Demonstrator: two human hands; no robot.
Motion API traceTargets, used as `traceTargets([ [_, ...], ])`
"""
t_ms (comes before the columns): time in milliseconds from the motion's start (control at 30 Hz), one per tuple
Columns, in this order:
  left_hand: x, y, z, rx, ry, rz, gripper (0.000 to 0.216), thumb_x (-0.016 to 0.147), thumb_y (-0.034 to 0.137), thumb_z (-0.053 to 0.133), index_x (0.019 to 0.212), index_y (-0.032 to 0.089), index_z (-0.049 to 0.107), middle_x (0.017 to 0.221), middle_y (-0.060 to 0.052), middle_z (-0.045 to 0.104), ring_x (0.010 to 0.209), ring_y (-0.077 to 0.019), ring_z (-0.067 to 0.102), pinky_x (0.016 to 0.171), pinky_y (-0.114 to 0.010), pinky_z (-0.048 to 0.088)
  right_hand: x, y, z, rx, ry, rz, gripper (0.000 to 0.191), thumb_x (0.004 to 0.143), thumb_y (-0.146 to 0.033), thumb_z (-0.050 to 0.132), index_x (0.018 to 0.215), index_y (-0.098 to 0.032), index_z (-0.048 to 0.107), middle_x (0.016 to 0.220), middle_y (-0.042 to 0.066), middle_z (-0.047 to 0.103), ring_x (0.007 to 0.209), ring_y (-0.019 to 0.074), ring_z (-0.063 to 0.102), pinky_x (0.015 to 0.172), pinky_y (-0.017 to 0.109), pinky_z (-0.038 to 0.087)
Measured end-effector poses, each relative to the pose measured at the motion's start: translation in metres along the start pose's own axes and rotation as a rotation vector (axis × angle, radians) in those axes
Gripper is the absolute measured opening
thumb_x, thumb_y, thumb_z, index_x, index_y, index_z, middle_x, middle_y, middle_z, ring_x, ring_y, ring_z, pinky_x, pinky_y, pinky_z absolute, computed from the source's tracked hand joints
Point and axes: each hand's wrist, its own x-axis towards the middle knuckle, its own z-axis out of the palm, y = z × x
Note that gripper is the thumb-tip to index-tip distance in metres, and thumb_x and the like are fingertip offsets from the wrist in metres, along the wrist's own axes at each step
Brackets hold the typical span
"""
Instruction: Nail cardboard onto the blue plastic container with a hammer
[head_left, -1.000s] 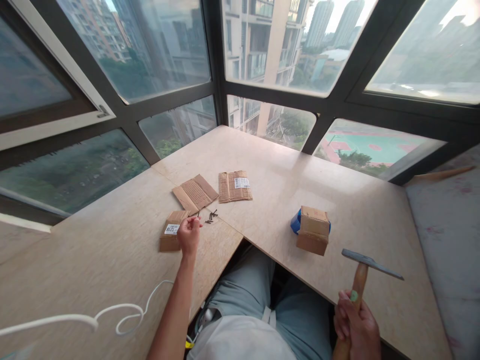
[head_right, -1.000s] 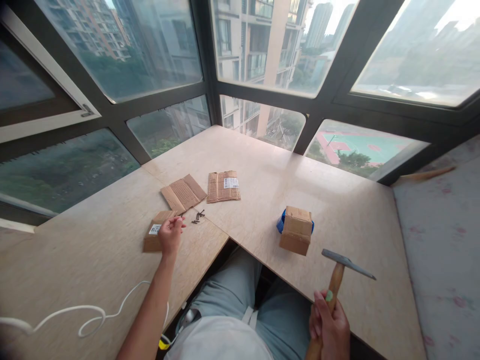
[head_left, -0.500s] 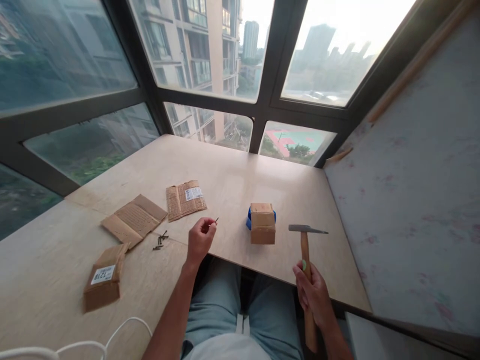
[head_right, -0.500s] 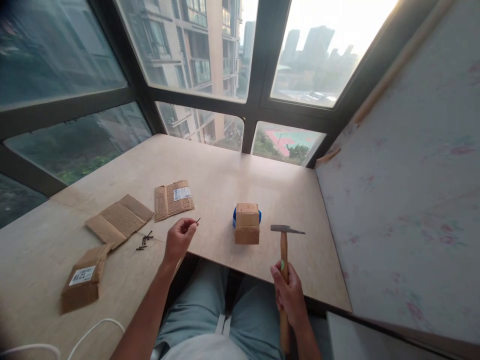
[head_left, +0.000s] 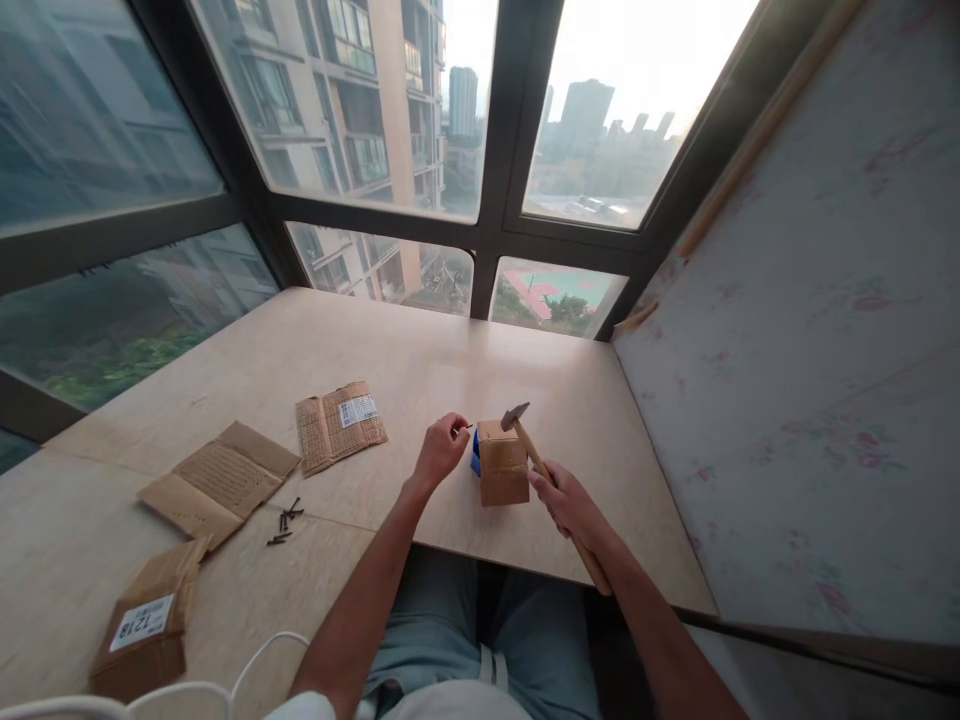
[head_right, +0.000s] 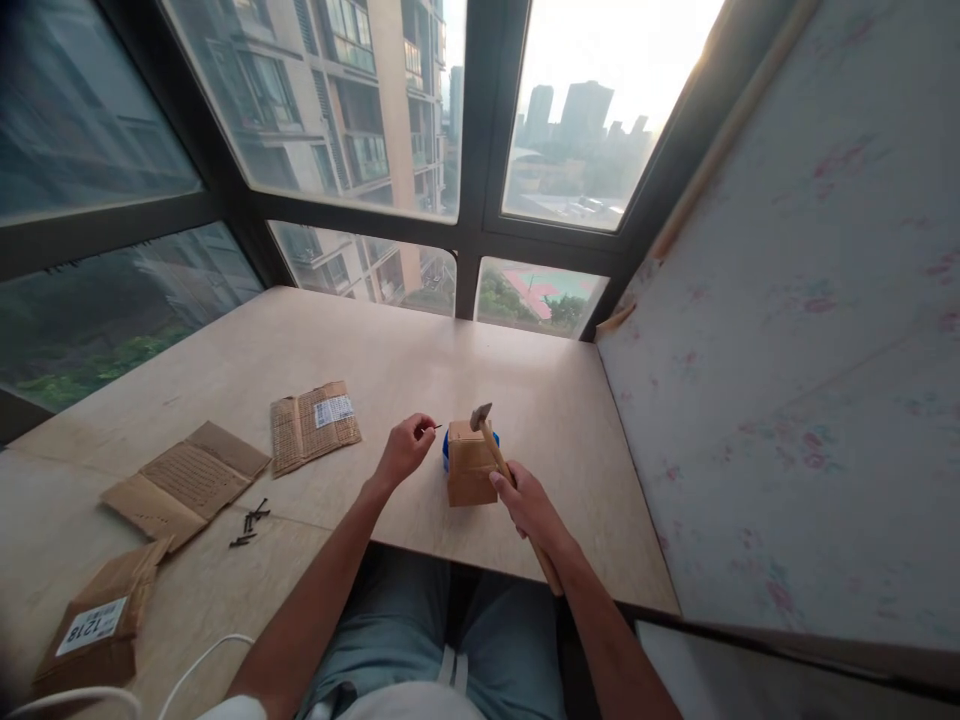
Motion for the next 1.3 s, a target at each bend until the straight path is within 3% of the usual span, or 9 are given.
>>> traceTargets([
  [333, 0.013, -0.028, 0.009, 0.050, -0.050, 0.211, 0.017, 0.090, 0.015, 0.047, 0.090, 0.017, 0.064, 0.091, -0.009, 0.069, 0.087, -0.0208, 0.064, 0.080, -0.034, 0.050, 0.010, 0.007, 0.017, 0.007, 0.011, 0.098, 0.028, 0.086, -0.048, 0.050, 0.089, -0.021, 0.048, 0.049, -0.012, 0.035, 0.028, 0.0052, 0.028, 0.022, 0.016, 0.023],
  [767, 0.025, -0.023, 0.034, 0.108, -0.182, 0.305, 0.018, 0.090, 0.016, 0.051, 0.098, 0.016, 0.068, 0.095, -0.008, 0.073, 0.082, -0.0185, 0.067, 0.077, -0.030, 0.052, 0.012, 0.017, 0.019, 0.099, 0.002, 0.125, 0.030, 0.086, -0.050, 0.050, 0.091, -0.021, 0.047, 0.043, -0.013, 0.036, 0.026, 0.0060, 0.028, 0.022, 0.016, 0.023],
  [1067, 0.038, -0.024, 0.031, 0.097, -0.287, 0.449, 0.019, 0.090, 0.017, 0.053, 0.097, 0.018, 0.071, 0.094, -0.008, 0.073, 0.085, -0.0176, 0.067, 0.078, -0.029, 0.052, 0.010, 0.023, 0.023, 0.195, 0.021, 0.152, 0.036, 0.085, -0.052, 0.053, 0.098, -0.019, 0.052, 0.040, -0.014, 0.036, 0.026, 0.0053, 0.027, 0.025, 0.015, 0.023],
  [1300, 0.035, -0.030, 0.038, 0.050, -0.298, 0.470, 0.028, 0.091, 0.017, 0.052, 0.109, 0.025, 0.071, 0.104, -0.007, 0.073, 0.093, -0.0171, 0.067, 0.082, -0.030, 0.053, 0.010, 0.027, 0.025, 0.246, 0.031, 0.137, 0.034, 0.085, -0.052, 0.054, 0.094, -0.020, 0.050, 0.041, -0.014, 0.037, 0.026, 0.0055, 0.027, 0.024, 0.015, 0.022],
])
